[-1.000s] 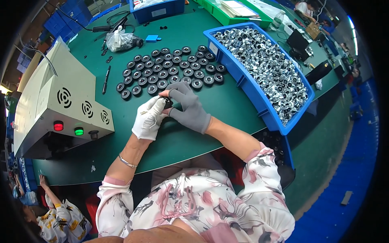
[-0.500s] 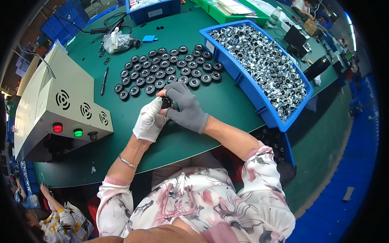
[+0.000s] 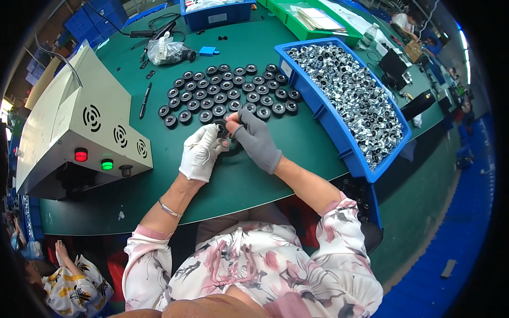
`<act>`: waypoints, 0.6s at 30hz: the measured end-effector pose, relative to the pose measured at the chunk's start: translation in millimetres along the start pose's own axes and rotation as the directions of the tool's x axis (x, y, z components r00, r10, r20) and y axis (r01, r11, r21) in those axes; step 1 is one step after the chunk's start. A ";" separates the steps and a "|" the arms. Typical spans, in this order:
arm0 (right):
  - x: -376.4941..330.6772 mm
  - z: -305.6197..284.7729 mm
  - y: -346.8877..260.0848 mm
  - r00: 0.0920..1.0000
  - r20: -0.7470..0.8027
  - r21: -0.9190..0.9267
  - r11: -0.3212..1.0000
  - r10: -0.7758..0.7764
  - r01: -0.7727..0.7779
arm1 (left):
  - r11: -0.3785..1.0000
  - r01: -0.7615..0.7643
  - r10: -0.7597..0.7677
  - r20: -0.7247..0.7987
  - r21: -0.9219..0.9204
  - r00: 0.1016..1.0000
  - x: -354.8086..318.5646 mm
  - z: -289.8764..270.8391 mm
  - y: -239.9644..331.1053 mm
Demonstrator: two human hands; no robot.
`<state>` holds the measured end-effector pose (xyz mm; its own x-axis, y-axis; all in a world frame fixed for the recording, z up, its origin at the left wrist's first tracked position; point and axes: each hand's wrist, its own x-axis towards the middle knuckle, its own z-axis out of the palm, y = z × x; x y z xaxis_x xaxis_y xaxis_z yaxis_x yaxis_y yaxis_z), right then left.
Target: Assembling small plastic wheels by manually inserting metal bearings.
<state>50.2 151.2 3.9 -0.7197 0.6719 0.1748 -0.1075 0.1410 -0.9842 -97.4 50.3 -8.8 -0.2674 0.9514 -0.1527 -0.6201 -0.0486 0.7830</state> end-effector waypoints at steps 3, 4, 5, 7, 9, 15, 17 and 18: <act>0.2 3.8 -3.7 0.993 -0.012 0.041 0.992 0.119 -0.119 | 0.995 -0.068 0.069 -0.005 0.079 0.998 -1.3 3.7 -3.8; 1.1 3.4 -3.0 0.993 -0.019 0.070 0.991 0.119 -0.117 | 0.995 -0.068 0.069 -0.006 0.079 0.998 -1.3 2.9 -5.5; 1.3 2.7 -2.4 0.993 -0.027 0.097 0.988 0.119 -0.116 | 0.978 -0.129 0.130 0.005 0.165 0.992 -1.4 2.5 -7.5; 0.8 0.9 3.1 0.993 -0.025 0.066 0.991 0.118 -0.117 | 0.950 -0.189 0.189 0.021 0.249 0.982 -1.8 1.2 -9.4; 0.4 -0.6 4.7 0.993 -0.022 0.035 0.992 0.118 -0.117 | 0.912 -0.201 0.211 0.011 0.357 0.977 -2.8 3.1 -6.0; 1.1 3.4 -3.0 0.996 -0.050 -0.087 0.994 -0.077 0.073 | 0.602 -0.296 0.231 0.193 0.741 0.954 -2.2 3.4 3.4; 4.8 -2.4 3.7 0.999 -0.031 -0.187 0.982 -0.029 0.023 | 0.739 -0.191 0.155 0.113 0.646 0.981 -3.2 8.4 2.6; 4.8 -3.6 4.5 0.999 -0.033 -0.187 0.982 -0.029 0.022 | 0.846 -0.081 0.067 0.046 0.527 0.997 -3.4 11.1 3.1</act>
<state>48.7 157.7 0.4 -0.6933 0.6912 0.2040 0.0064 0.2890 -0.9573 -90.3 50.3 0.8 -0.2741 0.9590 -0.0724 -0.1144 0.0422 0.9925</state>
